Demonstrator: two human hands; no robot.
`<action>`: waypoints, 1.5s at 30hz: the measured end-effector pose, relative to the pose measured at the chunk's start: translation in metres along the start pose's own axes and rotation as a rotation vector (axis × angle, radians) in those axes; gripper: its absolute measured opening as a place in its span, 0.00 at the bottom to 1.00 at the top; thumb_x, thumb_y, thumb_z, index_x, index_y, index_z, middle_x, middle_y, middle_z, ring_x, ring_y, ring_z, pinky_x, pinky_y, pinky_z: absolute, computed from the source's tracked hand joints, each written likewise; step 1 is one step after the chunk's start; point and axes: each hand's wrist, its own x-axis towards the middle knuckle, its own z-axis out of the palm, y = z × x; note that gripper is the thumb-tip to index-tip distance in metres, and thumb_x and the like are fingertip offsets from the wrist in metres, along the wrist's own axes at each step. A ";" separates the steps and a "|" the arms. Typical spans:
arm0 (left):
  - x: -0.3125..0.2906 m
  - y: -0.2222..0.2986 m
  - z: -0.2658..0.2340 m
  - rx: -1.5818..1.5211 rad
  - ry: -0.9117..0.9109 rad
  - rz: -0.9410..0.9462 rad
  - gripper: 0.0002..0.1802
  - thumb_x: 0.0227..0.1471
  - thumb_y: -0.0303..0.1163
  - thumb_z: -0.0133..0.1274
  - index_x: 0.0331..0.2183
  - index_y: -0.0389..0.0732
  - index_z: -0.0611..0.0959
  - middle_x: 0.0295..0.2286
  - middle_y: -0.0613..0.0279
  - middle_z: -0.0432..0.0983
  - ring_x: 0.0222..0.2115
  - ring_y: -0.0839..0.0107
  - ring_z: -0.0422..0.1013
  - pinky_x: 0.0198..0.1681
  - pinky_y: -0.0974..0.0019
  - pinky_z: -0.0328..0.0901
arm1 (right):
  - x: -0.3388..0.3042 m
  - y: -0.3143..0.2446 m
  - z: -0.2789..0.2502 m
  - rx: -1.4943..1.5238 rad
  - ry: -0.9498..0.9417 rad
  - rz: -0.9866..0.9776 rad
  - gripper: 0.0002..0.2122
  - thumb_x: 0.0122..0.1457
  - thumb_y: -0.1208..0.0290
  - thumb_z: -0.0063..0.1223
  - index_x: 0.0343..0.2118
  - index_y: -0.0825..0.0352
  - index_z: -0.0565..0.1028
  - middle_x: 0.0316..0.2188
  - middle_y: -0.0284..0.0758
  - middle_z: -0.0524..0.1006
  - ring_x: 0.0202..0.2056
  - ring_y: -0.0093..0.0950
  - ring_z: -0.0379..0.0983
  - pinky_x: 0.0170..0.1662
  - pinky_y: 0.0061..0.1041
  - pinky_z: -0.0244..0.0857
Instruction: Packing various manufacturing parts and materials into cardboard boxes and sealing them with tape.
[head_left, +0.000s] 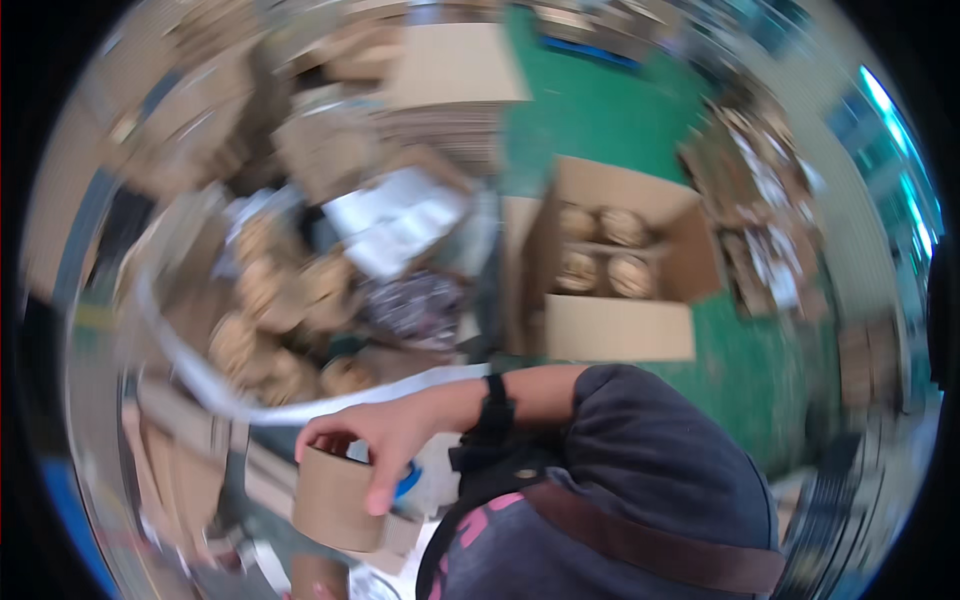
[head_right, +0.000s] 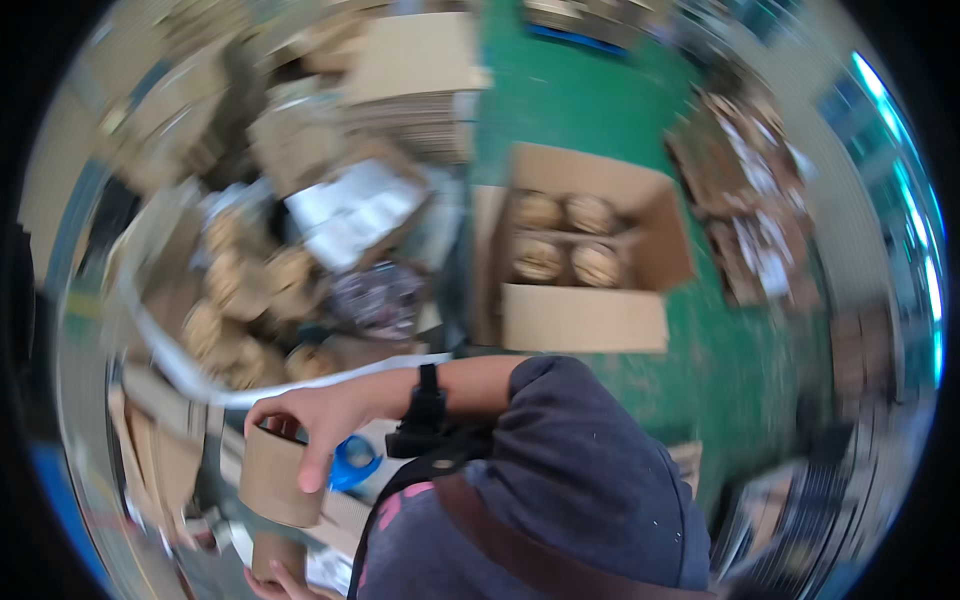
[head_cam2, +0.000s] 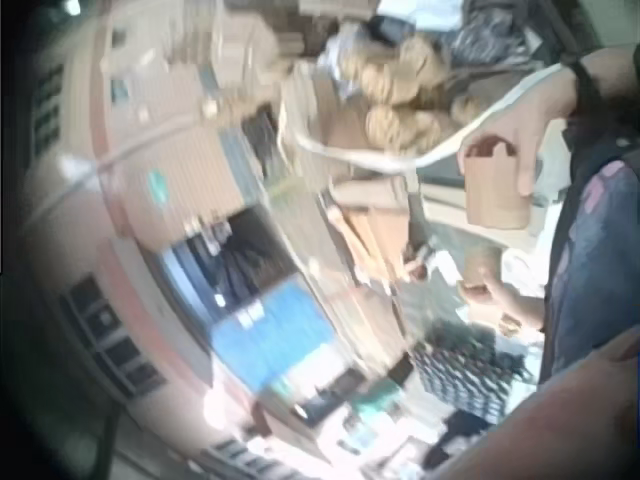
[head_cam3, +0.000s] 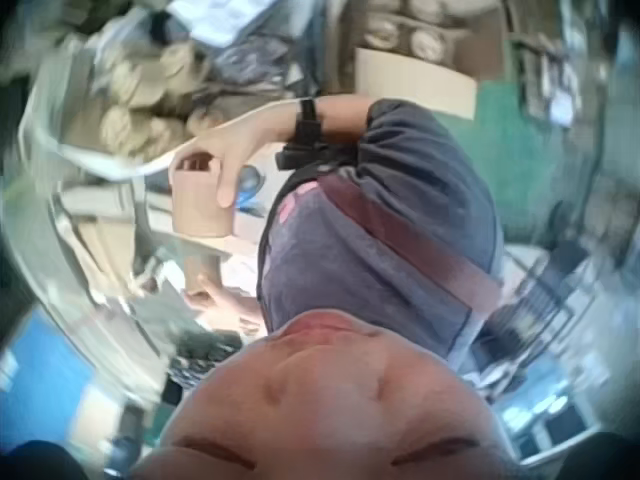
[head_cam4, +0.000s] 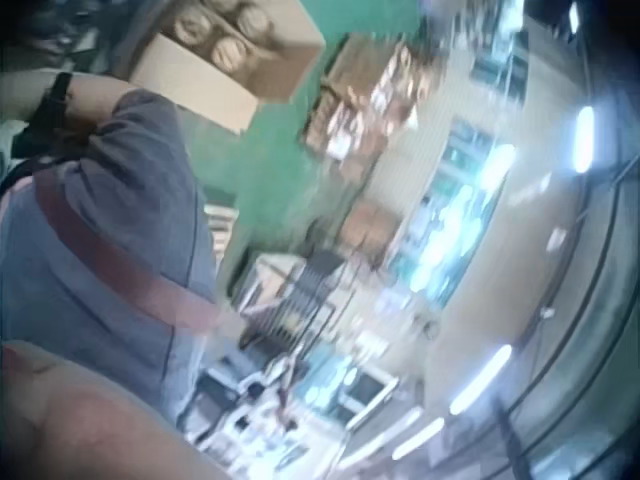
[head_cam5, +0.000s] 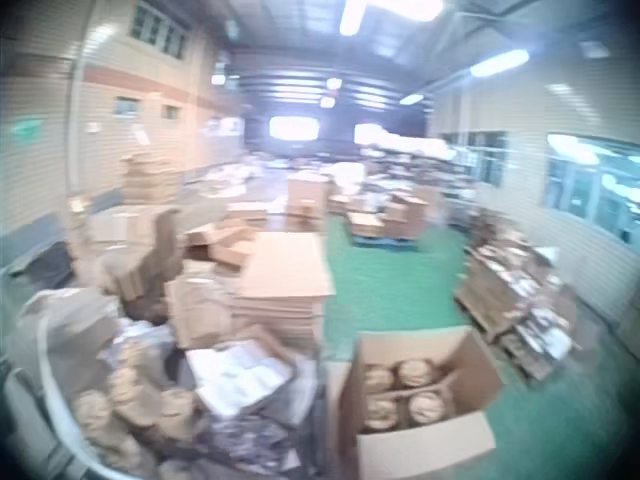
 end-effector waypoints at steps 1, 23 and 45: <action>0.004 0.037 0.008 0.127 -0.036 -0.069 0.44 0.45 0.48 0.63 0.59 0.48 0.61 0.52 0.47 0.63 0.48 0.48 0.65 0.49 0.44 0.66 | -0.053 -0.032 -0.012 -0.027 0.099 -0.034 0.45 0.32 0.60 0.77 0.55 0.63 0.62 0.44 0.33 0.70 0.46 0.26 0.67 0.49 0.29 0.65; -0.243 0.343 0.404 -0.351 -1.448 0.705 0.44 0.36 0.34 0.69 0.54 0.37 0.65 0.46 0.56 0.66 0.47 0.66 0.66 0.52 0.64 0.61 | -0.519 -0.073 -0.139 -1.484 1.842 0.921 0.26 0.37 0.75 0.62 0.44 0.58 0.69 0.41 0.42 0.65 0.46 0.41 0.62 0.43 0.36 0.66; -0.239 0.318 0.459 -0.226 -1.592 0.751 0.42 0.34 0.42 0.69 0.50 0.41 0.70 0.46 0.55 0.65 0.47 0.61 0.66 0.50 0.61 0.62 | -0.535 -0.083 -0.160 -1.470 1.550 0.638 0.31 0.31 0.81 0.64 0.45 0.53 0.73 0.47 0.37 0.68 0.51 0.43 0.61 0.54 0.38 0.61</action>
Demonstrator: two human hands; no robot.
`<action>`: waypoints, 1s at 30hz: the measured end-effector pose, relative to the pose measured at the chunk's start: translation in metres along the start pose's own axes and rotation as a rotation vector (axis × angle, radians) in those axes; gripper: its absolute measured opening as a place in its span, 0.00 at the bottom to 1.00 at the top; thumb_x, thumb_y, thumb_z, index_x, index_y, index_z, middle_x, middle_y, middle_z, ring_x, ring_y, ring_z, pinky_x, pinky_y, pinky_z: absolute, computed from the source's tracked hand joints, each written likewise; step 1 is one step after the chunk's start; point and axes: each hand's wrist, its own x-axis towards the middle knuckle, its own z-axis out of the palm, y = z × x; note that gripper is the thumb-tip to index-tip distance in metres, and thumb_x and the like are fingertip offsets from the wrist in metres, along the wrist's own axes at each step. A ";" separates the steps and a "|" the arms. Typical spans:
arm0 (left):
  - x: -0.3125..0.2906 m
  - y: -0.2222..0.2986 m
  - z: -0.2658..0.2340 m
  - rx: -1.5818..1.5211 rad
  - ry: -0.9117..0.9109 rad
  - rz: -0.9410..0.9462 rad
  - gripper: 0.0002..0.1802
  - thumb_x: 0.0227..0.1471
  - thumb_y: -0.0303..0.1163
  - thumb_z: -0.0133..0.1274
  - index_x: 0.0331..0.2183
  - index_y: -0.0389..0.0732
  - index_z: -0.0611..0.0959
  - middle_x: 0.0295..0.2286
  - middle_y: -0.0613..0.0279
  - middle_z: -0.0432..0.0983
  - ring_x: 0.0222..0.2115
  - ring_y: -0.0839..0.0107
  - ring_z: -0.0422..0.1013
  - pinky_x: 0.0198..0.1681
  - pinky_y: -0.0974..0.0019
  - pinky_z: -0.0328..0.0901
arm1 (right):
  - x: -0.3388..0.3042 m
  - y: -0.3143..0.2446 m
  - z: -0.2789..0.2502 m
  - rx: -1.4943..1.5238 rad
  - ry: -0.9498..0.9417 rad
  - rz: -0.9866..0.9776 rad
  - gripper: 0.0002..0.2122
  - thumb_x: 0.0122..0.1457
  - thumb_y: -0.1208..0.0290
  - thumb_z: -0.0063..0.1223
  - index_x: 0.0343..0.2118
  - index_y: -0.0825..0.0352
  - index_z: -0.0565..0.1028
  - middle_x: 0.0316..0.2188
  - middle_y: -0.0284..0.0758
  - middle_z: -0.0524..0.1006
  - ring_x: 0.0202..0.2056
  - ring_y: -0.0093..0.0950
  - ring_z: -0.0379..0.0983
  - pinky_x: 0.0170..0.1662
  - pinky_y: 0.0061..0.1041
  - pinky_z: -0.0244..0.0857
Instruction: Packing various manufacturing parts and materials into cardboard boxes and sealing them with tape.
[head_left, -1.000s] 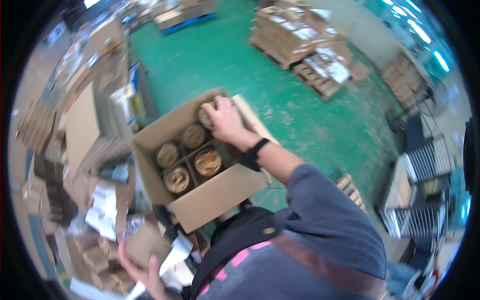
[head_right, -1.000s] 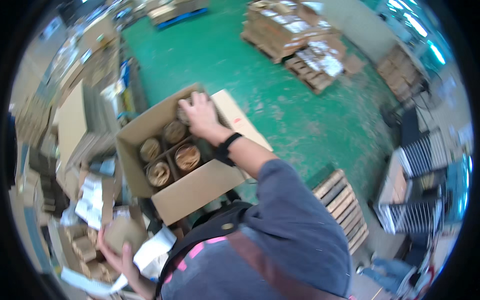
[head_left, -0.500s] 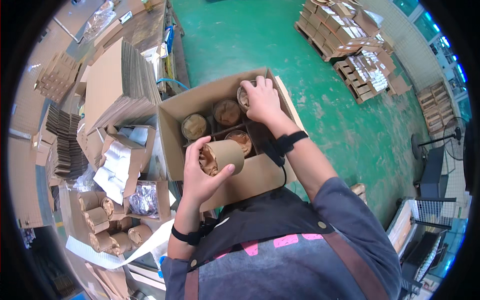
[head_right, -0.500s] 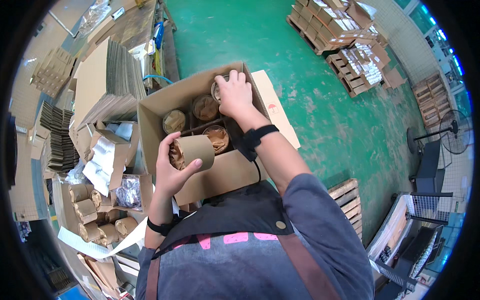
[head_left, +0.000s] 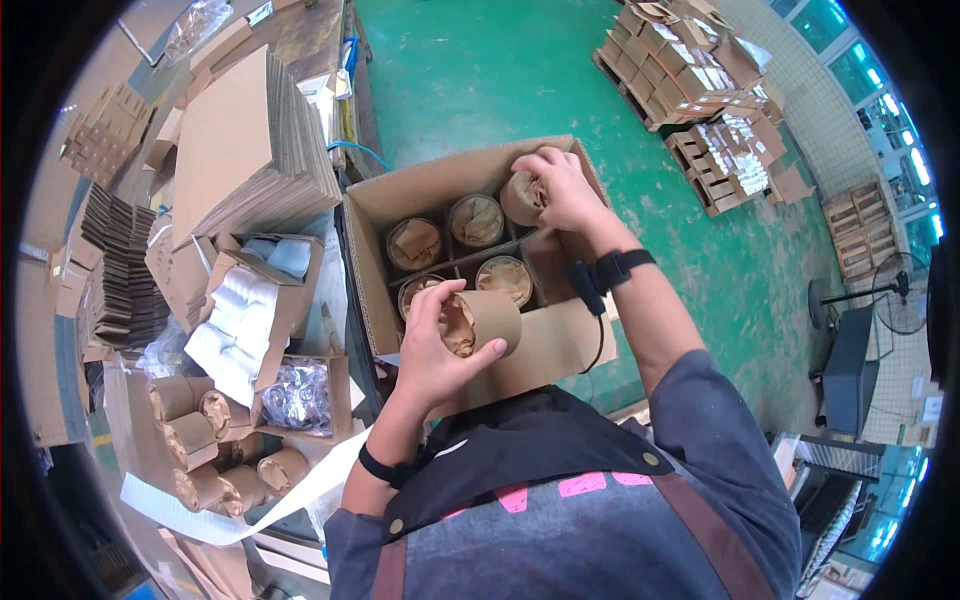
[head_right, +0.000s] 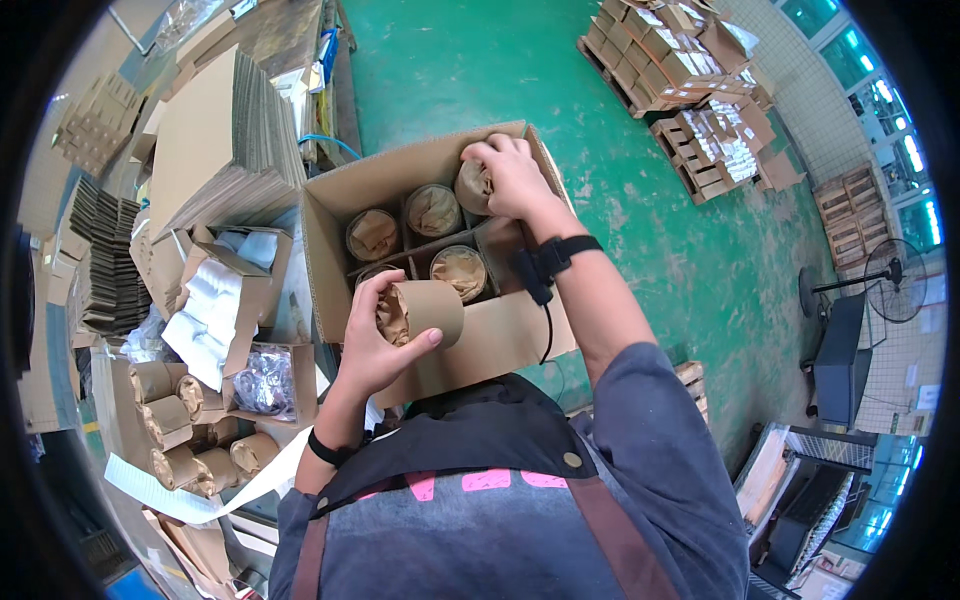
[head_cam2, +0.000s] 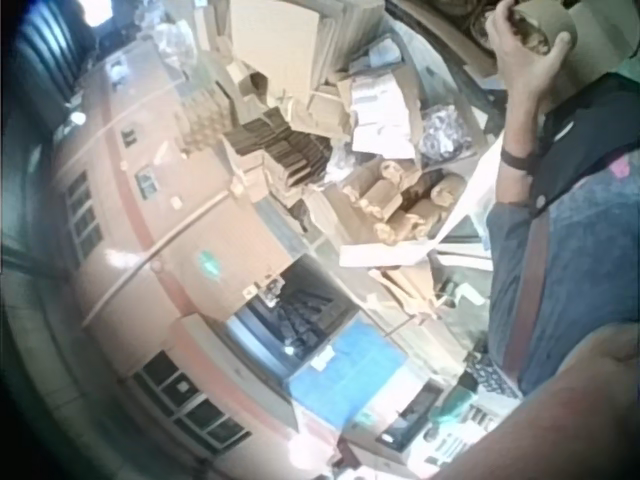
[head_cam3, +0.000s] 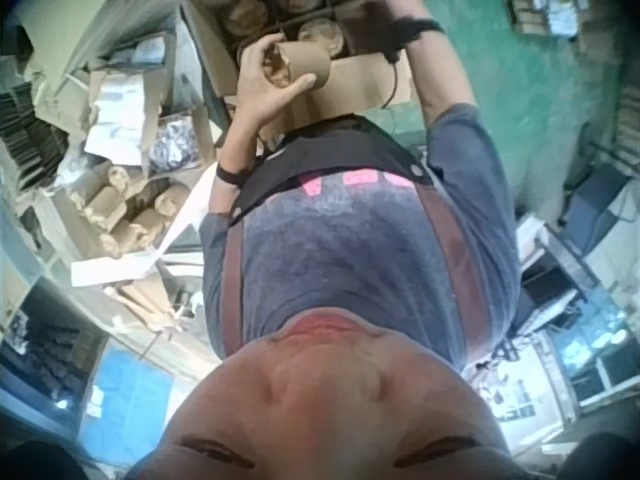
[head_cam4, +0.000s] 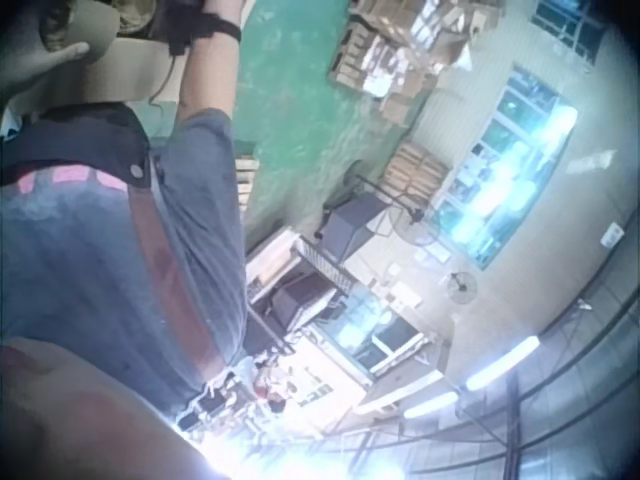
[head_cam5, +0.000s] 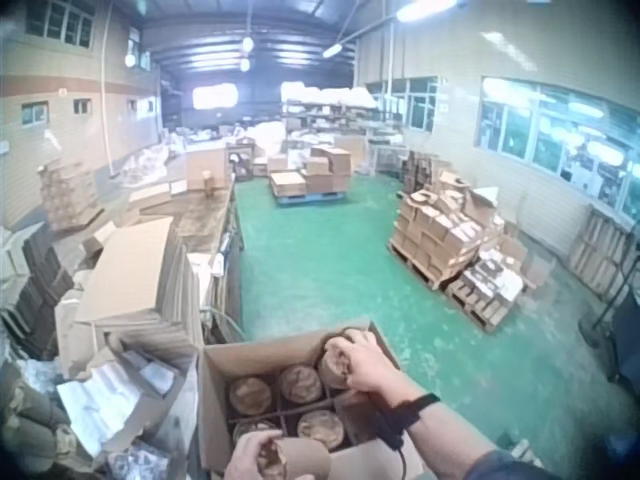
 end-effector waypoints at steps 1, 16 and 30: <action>0.001 0.000 0.001 0.020 0.003 0.008 0.42 0.33 0.43 0.69 0.50 0.43 0.70 0.46 0.56 0.65 0.46 0.60 0.66 0.47 0.60 0.66 | -0.007 -0.003 0.002 0.104 0.122 0.123 0.32 0.31 0.80 0.65 0.46 0.52 0.72 0.47 0.39 0.67 0.51 0.45 0.61 0.55 0.38 0.61; -0.007 0.003 0.007 0.007 -0.011 -0.037 0.42 0.33 0.42 0.69 0.50 0.40 0.70 0.44 0.54 0.65 0.47 0.59 0.66 0.52 0.61 0.61 | -0.043 -0.017 0.039 -0.287 0.446 0.147 0.30 0.33 0.81 0.59 0.46 0.55 0.69 0.49 0.43 0.64 0.51 0.45 0.59 0.53 0.40 0.57; 0.084 0.013 0.066 -0.035 -0.104 -0.083 0.44 0.33 0.46 0.69 0.50 0.38 0.70 0.44 0.51 0.66 0.47 0.62 0.66 0.50 0.61 0.63 | -0.041 -0.023 -0.070 0.854 0.321 0.199 0.21 0.54 0.67 0.61 0.48 0.72 0.71 0.42 0.38 0.77 0.44 0.24 0.72 0.50 0.23 0.64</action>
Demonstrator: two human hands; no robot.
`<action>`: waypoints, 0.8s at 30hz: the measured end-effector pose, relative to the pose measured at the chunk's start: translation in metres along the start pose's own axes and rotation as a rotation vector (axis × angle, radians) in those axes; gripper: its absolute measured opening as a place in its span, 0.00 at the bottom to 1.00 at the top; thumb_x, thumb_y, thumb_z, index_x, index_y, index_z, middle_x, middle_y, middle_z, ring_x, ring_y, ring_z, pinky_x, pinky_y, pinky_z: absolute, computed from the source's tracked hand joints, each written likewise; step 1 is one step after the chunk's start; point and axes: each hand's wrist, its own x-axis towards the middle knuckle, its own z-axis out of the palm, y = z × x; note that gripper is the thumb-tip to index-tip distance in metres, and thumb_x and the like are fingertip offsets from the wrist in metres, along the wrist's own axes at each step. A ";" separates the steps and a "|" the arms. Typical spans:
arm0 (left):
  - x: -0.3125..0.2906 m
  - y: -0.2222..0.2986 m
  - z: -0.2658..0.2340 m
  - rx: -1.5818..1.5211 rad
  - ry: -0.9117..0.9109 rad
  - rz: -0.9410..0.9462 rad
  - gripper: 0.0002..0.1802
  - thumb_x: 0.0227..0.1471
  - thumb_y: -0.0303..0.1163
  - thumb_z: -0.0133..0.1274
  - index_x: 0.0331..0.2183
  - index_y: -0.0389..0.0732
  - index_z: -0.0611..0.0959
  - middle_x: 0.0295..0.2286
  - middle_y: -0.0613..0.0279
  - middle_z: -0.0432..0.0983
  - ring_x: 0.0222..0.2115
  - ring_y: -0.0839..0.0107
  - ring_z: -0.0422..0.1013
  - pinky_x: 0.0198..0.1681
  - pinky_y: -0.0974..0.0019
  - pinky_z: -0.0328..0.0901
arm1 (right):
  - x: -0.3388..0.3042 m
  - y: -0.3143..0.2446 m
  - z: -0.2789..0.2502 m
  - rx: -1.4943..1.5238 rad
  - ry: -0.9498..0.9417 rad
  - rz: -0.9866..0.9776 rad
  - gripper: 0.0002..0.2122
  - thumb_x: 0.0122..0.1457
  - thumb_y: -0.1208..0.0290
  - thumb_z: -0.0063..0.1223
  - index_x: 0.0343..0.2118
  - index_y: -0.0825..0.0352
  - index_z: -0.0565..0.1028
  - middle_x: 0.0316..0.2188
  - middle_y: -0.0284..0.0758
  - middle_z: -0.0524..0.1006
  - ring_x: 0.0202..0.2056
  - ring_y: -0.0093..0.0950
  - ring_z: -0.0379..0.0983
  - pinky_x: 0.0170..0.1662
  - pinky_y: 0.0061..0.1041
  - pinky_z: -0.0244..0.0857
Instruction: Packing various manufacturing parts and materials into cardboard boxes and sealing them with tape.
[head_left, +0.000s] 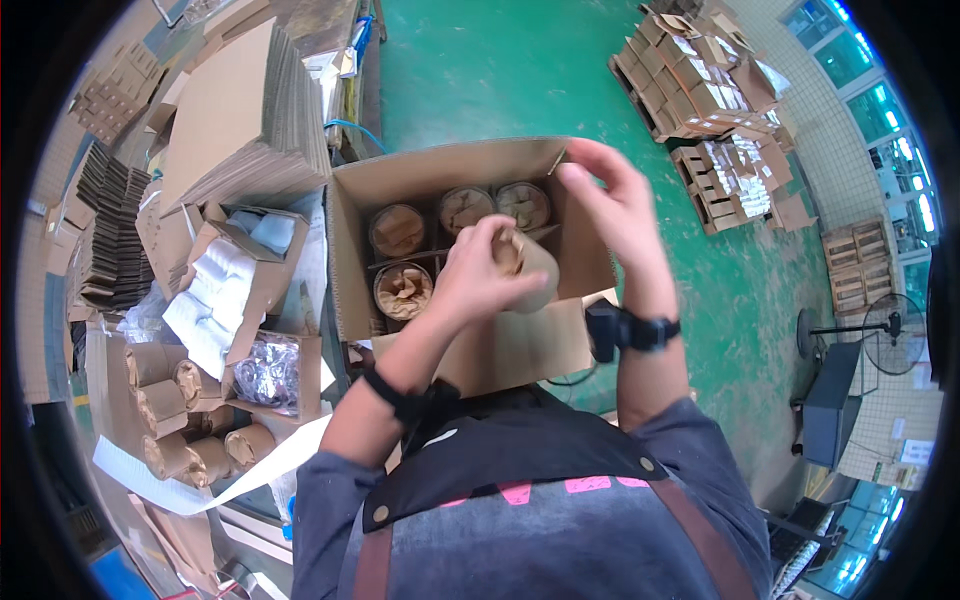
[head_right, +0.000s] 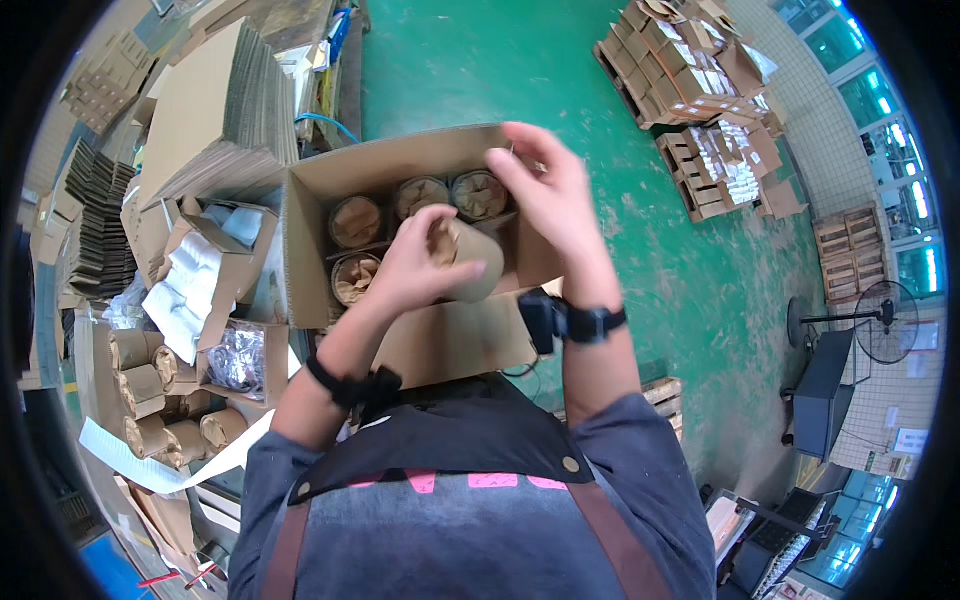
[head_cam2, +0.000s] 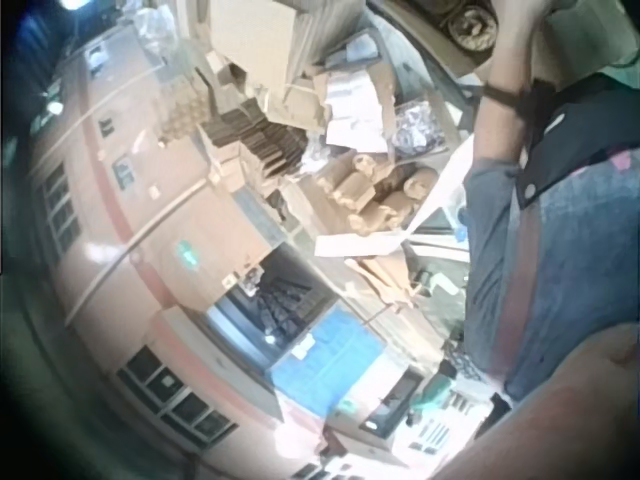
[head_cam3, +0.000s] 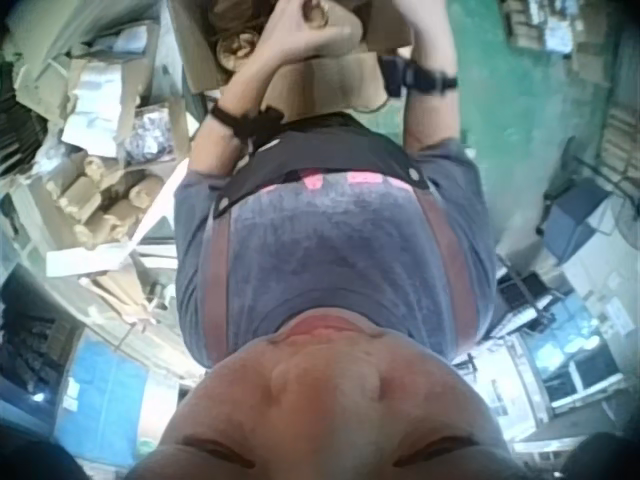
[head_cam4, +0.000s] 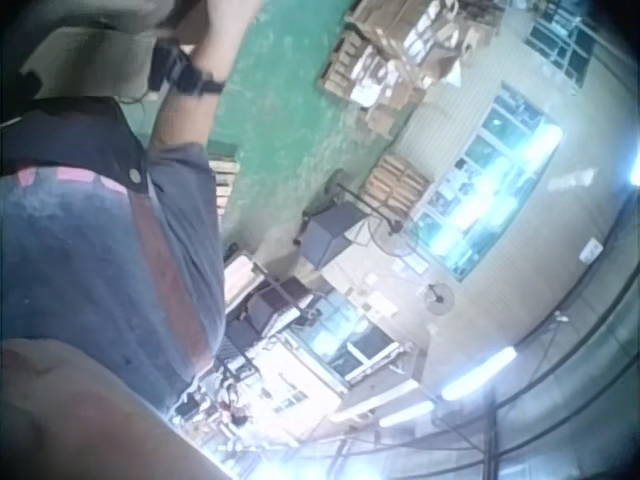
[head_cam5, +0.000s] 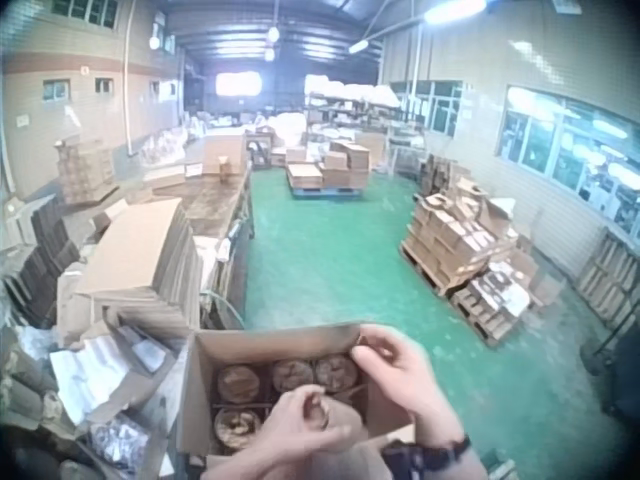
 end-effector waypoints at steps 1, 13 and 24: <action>0.021 0.006 0.011 -0.040 -0.073 -0.099 0.44 0.33 0.46 0.69 0.50 0.37 0.69 0.44 0.50 0.66 0.47 0.62 0.66 0.50 0.61 0.63 | -0.014 -0.015 -0.019 0.078 0.055 -0.017 0.18 0.57 0.70 0.58 0.47 0.72 0.72 0.42 0.35 0.77 0.44 0.22 0.71 0.49 0.21 0.64; 0.013 -0.017 0.083 0.536 0.018 0.377 0.36 0.50 0.48 0.54 0.56 0.38 0.66 0.58 0.48 0.55 0.61 0.49 0.50 0.58 0.46 0.49 | -0.096 0.074 -0.069 -0.211 -0.024 0.286 0.30 0.55 0.54 0.58 0.55 0.70 0.66 0.47 0.44 0.72 0.38 0.29 0.73 0.40 0.27 0.69; -0.082 -0.099 -0.083 0.217 0.785 -0.284 0.26 0.54 0.45 0.53 0.37 0.26 0.79 0.26 0.37 0.76 0.27 0.50 0.75 0.36 0.57 0.68 | 0.008 0.106 -0.061 -0.083 -0.467 0.271 0.15 0.49 0.78 0.45 0.41 0.75 0.74 0.25 0.31 0.76 0.26 0.17 0.70 0.28 0.20 0.64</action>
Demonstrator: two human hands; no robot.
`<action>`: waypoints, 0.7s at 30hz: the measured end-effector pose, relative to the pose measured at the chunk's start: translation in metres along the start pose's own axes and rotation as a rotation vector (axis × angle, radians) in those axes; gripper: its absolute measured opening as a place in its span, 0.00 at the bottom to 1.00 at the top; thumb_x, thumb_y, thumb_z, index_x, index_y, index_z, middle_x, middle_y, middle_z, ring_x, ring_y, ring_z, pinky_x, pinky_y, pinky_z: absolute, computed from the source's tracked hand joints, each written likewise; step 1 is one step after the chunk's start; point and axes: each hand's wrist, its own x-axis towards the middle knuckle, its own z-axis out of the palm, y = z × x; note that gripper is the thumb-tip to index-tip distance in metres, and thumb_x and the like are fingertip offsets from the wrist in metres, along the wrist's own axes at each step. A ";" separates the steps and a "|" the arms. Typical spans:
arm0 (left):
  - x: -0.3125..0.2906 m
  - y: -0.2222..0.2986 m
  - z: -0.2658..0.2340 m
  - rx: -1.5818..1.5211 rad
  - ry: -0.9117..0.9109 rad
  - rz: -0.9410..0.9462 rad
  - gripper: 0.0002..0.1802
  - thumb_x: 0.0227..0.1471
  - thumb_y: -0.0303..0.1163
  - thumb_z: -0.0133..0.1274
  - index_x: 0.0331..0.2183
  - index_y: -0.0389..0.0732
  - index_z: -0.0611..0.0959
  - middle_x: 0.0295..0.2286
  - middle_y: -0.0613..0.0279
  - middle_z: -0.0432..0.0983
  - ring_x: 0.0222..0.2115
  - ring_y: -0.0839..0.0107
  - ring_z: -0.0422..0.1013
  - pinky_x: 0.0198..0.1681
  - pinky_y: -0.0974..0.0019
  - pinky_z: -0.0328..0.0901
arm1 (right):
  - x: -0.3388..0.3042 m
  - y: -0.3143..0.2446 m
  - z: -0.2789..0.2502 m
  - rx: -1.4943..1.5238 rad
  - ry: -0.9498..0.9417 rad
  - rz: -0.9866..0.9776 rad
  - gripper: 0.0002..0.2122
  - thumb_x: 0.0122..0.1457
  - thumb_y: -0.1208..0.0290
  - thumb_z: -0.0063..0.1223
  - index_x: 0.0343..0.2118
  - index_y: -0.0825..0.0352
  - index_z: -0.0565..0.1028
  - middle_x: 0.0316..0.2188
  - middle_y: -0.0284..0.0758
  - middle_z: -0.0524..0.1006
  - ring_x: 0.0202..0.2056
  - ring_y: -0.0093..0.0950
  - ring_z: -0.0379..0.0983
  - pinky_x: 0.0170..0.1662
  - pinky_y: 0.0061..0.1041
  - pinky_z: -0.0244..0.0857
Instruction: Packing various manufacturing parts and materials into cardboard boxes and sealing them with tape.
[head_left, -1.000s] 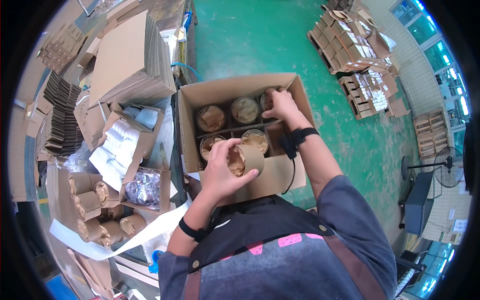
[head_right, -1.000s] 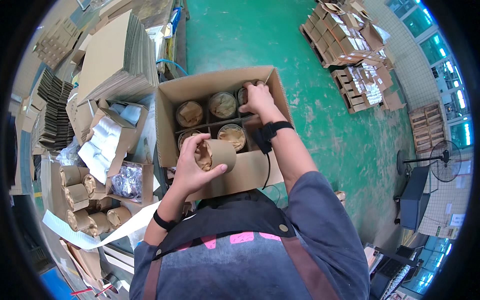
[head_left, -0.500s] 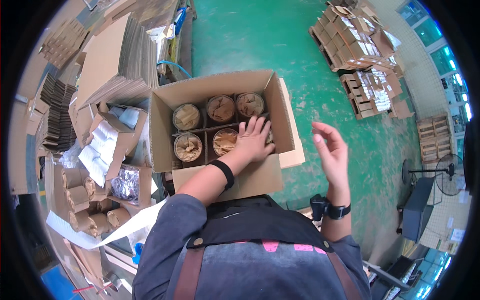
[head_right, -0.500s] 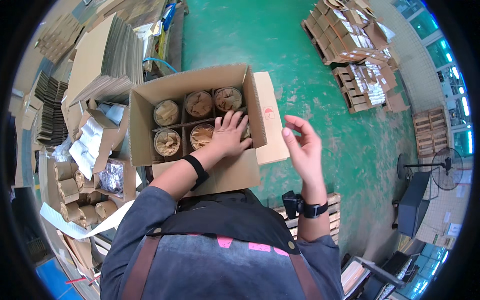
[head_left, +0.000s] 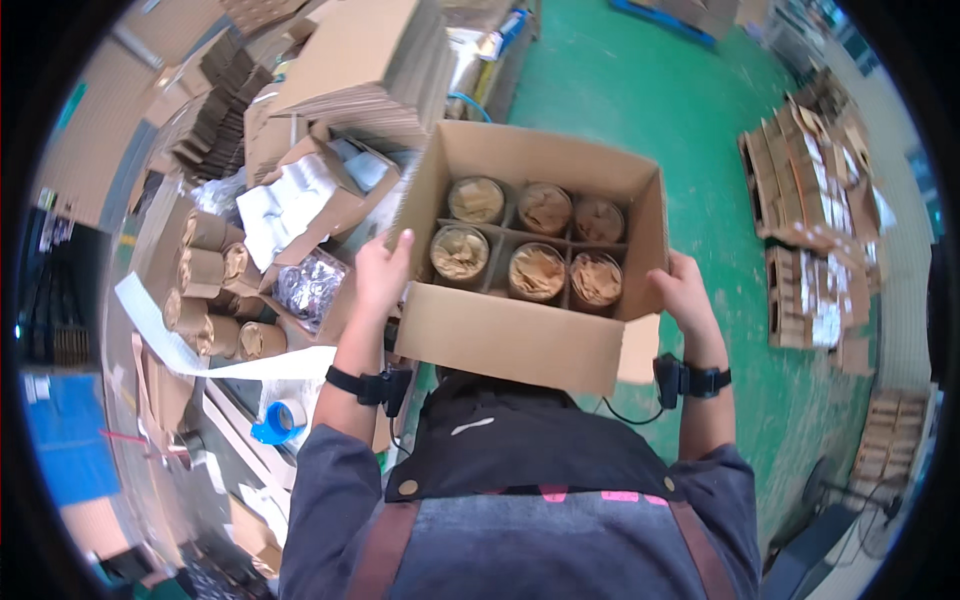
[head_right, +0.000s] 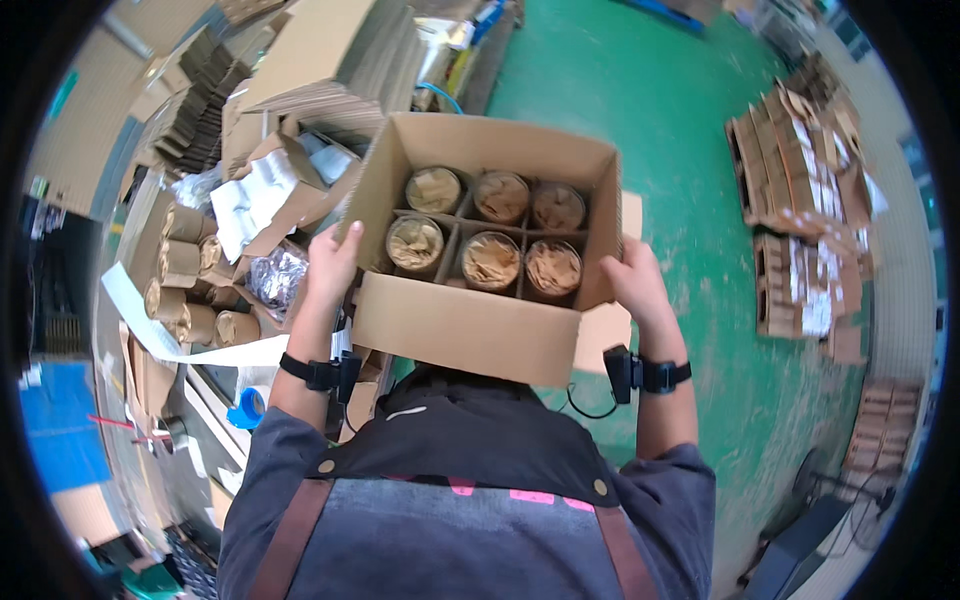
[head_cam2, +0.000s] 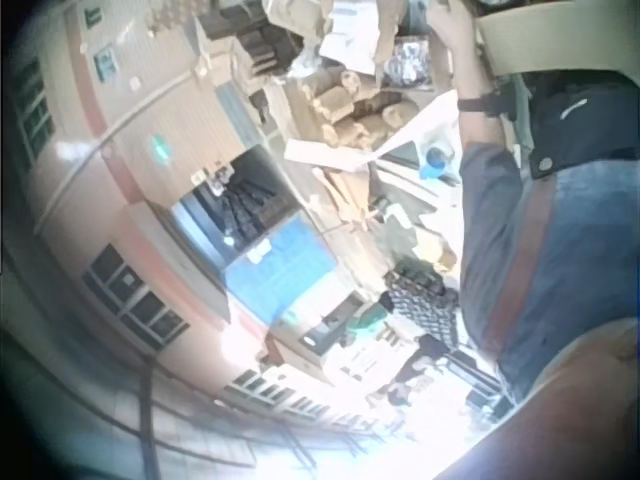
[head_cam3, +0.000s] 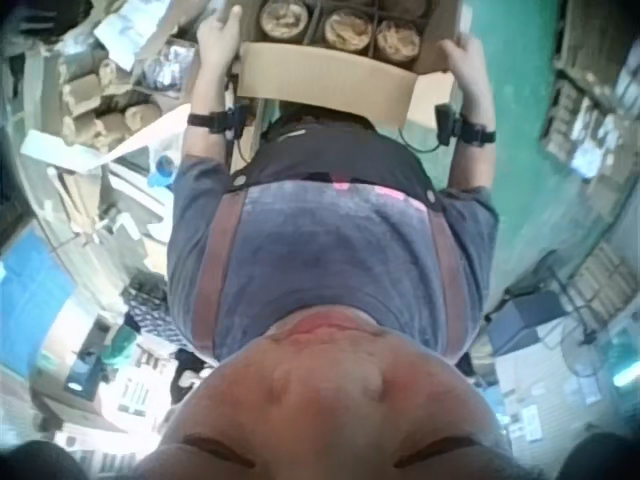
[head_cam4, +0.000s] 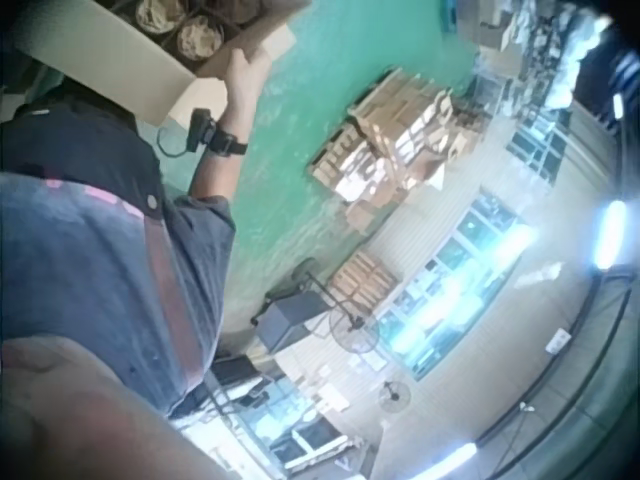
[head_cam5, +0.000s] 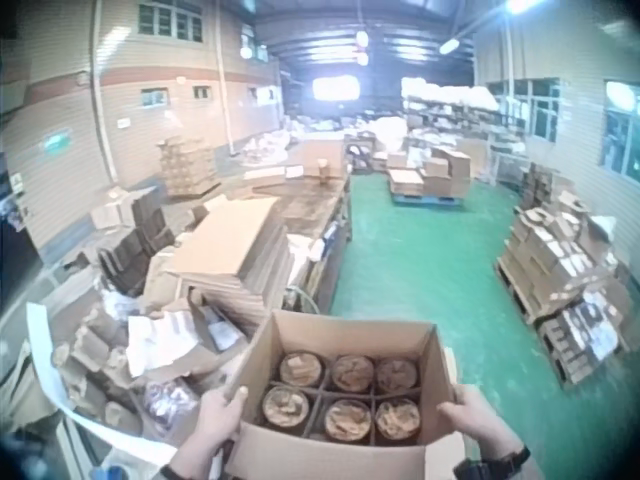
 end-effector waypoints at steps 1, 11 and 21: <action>0.003 -0.011 0.004 0.052 0.042 0.030 0.24 0.54 0.44 0.53 0.36 0.28 0.81 0.21 0.38 0.75 0.25 0.49 0.75 0.33 0.56 0.69 | 0.007 0.001 -0.003 0.029 0.015 -0.041 0.15 0.49 0.79 0.45 0.41 0.74 0.74 0.26 0.30 0.76 0.26 0.17 0.69 0.28 0.20 0.63; -0.033 0.016 0.003 -0.153 -0.031 -0.143 0.23 0.53 0.45 0.54 0.48 0.44 0.78 0.27 0.48 0.79 0.28 0.51 0.76 0.34 0.57 0.69 | -0.027 0.023 0.008 0.097 0.047 -0.137 0.14 0.62 0.75 0.45 0.48 0.74 0.70 0.39 0.36 0.77 0.38 0.22 0.72 0.43 0.21 0.65; -0.012 -0.108 -0.201 -0.255 0.417 -0.435 0.25 0.51 0.45 0.57 0.40 0.31 0.76 0.24 0.56 0.78 0.26 0.69 0.76 0.28 0.68 0.70 | -0.076 -0.230 0.090 0.141 0.125 -0.501 0.16 0.63 0.64 0.42 0.42 0.75 0.72 0.33 0.37 0.74 0.33 0.23 0.70 0.35 0.20 0.65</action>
